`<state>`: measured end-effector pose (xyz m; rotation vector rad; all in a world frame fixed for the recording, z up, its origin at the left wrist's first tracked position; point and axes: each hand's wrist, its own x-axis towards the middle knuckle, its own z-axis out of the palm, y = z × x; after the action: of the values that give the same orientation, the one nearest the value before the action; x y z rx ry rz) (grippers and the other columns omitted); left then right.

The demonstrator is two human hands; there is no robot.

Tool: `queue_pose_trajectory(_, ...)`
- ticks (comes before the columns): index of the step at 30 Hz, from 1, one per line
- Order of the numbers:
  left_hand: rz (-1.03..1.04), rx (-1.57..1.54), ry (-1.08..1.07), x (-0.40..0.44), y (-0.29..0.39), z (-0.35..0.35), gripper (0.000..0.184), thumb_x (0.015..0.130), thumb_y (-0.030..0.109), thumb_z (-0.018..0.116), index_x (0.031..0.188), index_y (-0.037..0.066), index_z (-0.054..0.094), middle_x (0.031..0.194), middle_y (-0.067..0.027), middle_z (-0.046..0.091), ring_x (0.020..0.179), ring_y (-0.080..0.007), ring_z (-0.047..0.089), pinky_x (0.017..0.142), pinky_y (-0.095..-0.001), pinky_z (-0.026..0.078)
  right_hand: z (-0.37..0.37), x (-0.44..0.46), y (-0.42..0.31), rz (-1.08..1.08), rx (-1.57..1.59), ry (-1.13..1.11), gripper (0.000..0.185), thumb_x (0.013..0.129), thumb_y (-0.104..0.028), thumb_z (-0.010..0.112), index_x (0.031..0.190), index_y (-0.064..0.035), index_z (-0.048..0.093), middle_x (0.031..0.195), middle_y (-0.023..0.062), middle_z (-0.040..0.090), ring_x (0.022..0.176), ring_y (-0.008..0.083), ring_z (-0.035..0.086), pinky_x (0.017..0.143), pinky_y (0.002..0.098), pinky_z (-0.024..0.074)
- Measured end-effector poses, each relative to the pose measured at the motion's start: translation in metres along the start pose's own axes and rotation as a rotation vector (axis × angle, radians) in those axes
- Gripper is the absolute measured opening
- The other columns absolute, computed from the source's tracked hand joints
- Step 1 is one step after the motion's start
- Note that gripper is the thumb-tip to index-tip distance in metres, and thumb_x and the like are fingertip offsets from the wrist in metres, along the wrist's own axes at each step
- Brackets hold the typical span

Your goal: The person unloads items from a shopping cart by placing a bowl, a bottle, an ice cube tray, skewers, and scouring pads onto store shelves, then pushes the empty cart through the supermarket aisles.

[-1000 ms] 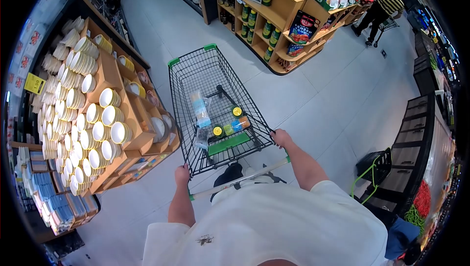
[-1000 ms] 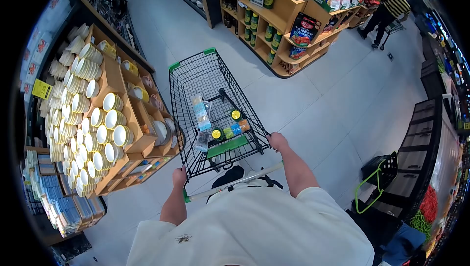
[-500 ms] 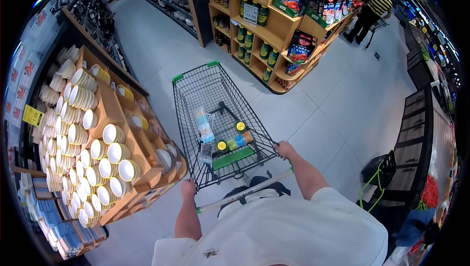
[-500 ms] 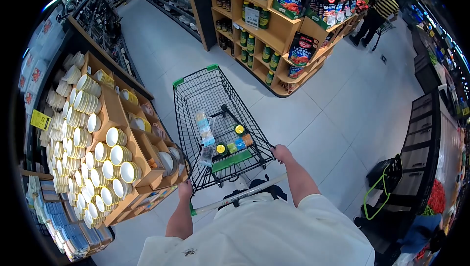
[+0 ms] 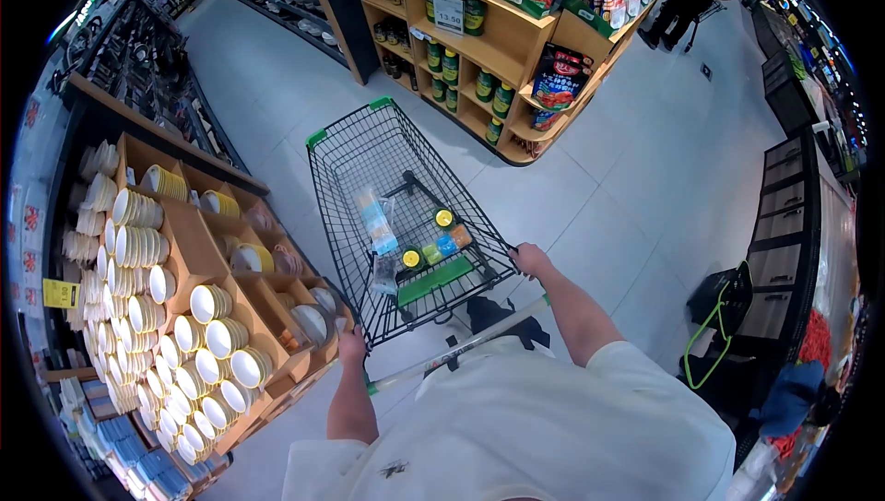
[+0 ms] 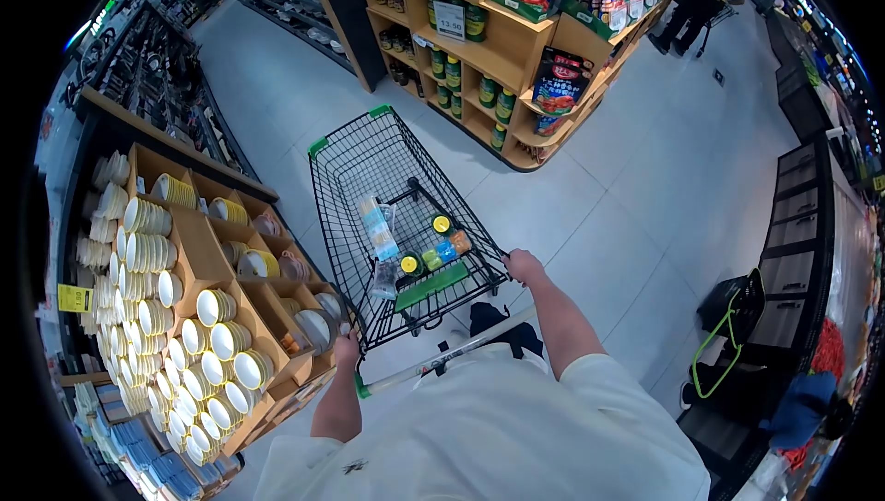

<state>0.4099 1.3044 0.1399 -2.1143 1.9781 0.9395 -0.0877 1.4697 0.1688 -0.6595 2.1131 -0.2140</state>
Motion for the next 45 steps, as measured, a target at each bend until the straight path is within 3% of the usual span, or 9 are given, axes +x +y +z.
queue_pose_trajectory(4,-0.022,0.038,-0.015,0.038,0.021,0.001,0.048,0.097,0.042,0.053,0.107,-0.001,0.071,0.097,-0.027,0.07,0.096,-0.0427,0.067,0.084,-0.0483,0.051,-0.033,0.022,-0.026,-0.003,-0.044,0.006,0.043,0.101,-0.037,0.049,0.095,0.0018,0.066,0.08,0.0149,0.07,0.062,0.0282,0.069,0.059,0.0396,0.059)
queue_pose_trajectory(7,-0.019,-0.029,-0.012,0.063,0.028,0.003,0.051,0.096,0.045,0.05,0.099,0.0,0.072,0.097,-0.0278,0.069,0.099,-0.0448,0.065,0.089,-0.0497,0.049,-0.045,0.04,-0.039,-0.018,-0.055,0.013,0.041,0.101,-0.036,0.048,0.094,0.0002,0.066,0.076,0.0134,0.07,0.061,0.027,0.069,0.055,0.0378,0.0588)
queue_pose_trajectory(12,-0.056,-0.058,-0.05,0.08,0.065,-0.021,0.046,0.096,0.042,0.052,0.105,0.002,0.073,0.096,-0.0278,0.069,0.096,-0.0451,0.066,0.086,-0.0498,0.05,-0.066,0.068,-0.064,-0.033,-0.071,0.02,0.04,0.101,-0.036,0.048,0.095,-0.0004,0.066,0.078,0.0134,0.071,0.061,0.0276,0.069,0.057,0.0382,0.0586)
queue_pose_trajectory(16,-0.086,-0.025,-0.025,0.092,0.088,-0.04,0.046,0.097,0.042,0.053,0.108,0.001,0.071,0.098,-0.0282,0.069,0.097,-0.0436,0.066,0.084,-0.0479,0.05,-0.075,0.08,-0.089,-0.048,-0.083,0.045,0.041,0.101,-0.037,0.048,0.095,-0.0004,0.066,0.079,0.0132,0.071,0.062,0.0281,0.07,0.057,0.0388,0.0587)
queue_pose_trajectory(23,-0.123,-0.061,-0.02,0.114,0.121,-0.067,0.048,0.098,0.039,0.054,0.1,-0.005,0.072,0.089,-0.0257,0.07,0.087,-0.0406,0.068,0.081,-0.0451,0.051,-0.09,0.12,-0.127,-0.1,-0.152,0.04,0.044,0.101,-0.039,0.048,0.096,0.001,0.066,0.083,0.0132,0.071,0.063,0.0291,0.07,0.059,0.0391,0.0591)
queue_pose_trajectory(24,-0.148,-0.082,-0.032,0.121,0.118,-0.069,0.048,0.098,0.04,0.054,0.1,-0.004,0.072,0.09,-0.0264,0.07,0.089,-0.0415,0.067,0.082,-0.0463,0.051,-0.098,0.115,-0.144,-0.054,-0.118,0.035,0.044,0.099,-0.041,0.051,0.099,-0.0015,0.071,0.097,0.0198,0.072,0.083,0.0355,0.071,0.079,0.0447,0.0568)
queue_pose_trajectory(27,-0.101,-0.085,0.025,0.16,0.097,-0.057,0.049,0.098,0.041,0.053,0.099,-0.003,0.072,0.092,-0.0265,0.07,0.092,-0.0426,0.067,0.083,-0.048,0.051,-0.107,0.136,-0.167,-0.07,-0.126,0.02,0.044,0.099,-0.041,0.052,0.098,-0.0013,0.07,0.096,0.02,0.072,0.083,0.0359,0.071,0.079,0.0447,0.0568)
queue_pose_trajectory(35,-0.139,-0.057,0.002,0.233,0.111,-0.084,0.049,0.1,0.041,0.05,0.108,-0.004,0.071,0.102,-0.0258,0.07,0.102,-0.0427,0.064,0.089,-0.0464,0.049,-0.132,0.185,-0.241,-0.111,-0.155,-0.024,0.046,0.101,-0.039,0.049,0.096,0.0022,0.068,0.083,0.0143,0.071,0.065,0.0276,0.07,0.058,0.0375,0.0594)
queue_pose_trajectory(45,-0.219,-0.046,-0.043,0.291,0.162,-0.141,0.051,0.1,0.041,0.049,0.103,-0.006,0.07,0.101,-0.0252,0.07,0.097,-0.0405,0.066,0.087,-0.0463,0.05,-0.15,0.254,-0.314,-0.135,-0.17,-0.068,0.041,0.099,-0.034,0.049,0.097,0.0024,0.067,0.078,0.0154,0.07,0.061,0.0262,0.069,0.053,0.0368,0.0594)
